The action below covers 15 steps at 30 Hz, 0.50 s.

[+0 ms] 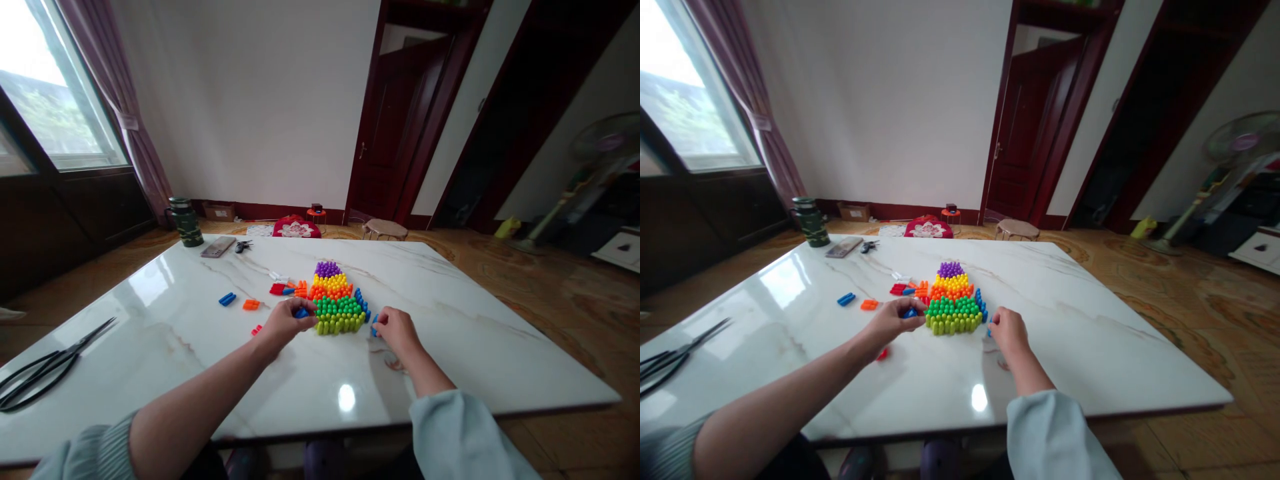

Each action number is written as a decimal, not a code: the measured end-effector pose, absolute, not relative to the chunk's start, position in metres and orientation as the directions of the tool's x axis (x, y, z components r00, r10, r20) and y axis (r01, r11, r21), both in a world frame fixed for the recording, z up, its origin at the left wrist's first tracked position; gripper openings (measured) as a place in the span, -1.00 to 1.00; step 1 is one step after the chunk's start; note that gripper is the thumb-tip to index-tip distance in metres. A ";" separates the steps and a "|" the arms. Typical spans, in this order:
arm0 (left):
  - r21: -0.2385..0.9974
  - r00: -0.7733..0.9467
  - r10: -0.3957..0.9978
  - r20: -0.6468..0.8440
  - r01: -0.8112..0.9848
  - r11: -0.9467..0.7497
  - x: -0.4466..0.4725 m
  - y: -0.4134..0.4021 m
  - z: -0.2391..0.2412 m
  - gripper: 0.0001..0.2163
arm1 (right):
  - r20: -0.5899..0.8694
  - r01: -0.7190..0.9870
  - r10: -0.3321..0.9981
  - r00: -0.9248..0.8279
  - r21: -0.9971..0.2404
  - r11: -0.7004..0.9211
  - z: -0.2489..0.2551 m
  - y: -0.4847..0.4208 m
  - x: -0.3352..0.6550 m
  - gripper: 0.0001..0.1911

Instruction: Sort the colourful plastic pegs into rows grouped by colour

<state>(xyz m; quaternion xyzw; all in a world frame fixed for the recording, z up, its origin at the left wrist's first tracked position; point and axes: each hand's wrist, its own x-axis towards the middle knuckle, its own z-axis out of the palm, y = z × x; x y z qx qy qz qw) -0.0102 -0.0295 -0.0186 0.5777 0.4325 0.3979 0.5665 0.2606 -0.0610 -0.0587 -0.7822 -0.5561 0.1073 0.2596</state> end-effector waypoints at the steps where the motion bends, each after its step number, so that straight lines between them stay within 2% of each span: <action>1: 0.999 0.312 0.950 -0.029 0.048 0.015 -0.010 -0.030 -0.018 -0.64 | 0.132 0.818 0.928 0.349 -0.525 -0.233 -0.062 -0.060 0.259 -0.84; 7: 0.999 0.314 0.948 -0.043 0.039 0.032 -0.010 -0.031 -0.018 -0.64 | 0.111 0.762 0.937 0.330 -0.618 -0.195 -0.070 -0.056 0.257 -0.81; 10: 0.999 0.312 0.949 -0.041 0.036 0.032 -0.011 -0.031 -0.018 -0.64 | 0.158 0.774 0.912 0.380 -0.594 -0.219 -0.066 -0.056 0.266 -0.79; 12: 0.999 0.304 0.952 -0.039 0.041 0.028 -0.011 -0.031 -0.018 -0.63 | 0.186 0.803 0.894 0.408 -0.539 -0.254 -0.066 -0.056 0.270 -0.64; 15: 0.998 0.301 0.953 -0.042 0.047 0.029 -0.011 -0.031 -0.017 -0.62 | 0.113 0.818 0.911 0.397 -0.494 -0.295 -0.070 -0.056 0.267 -0.47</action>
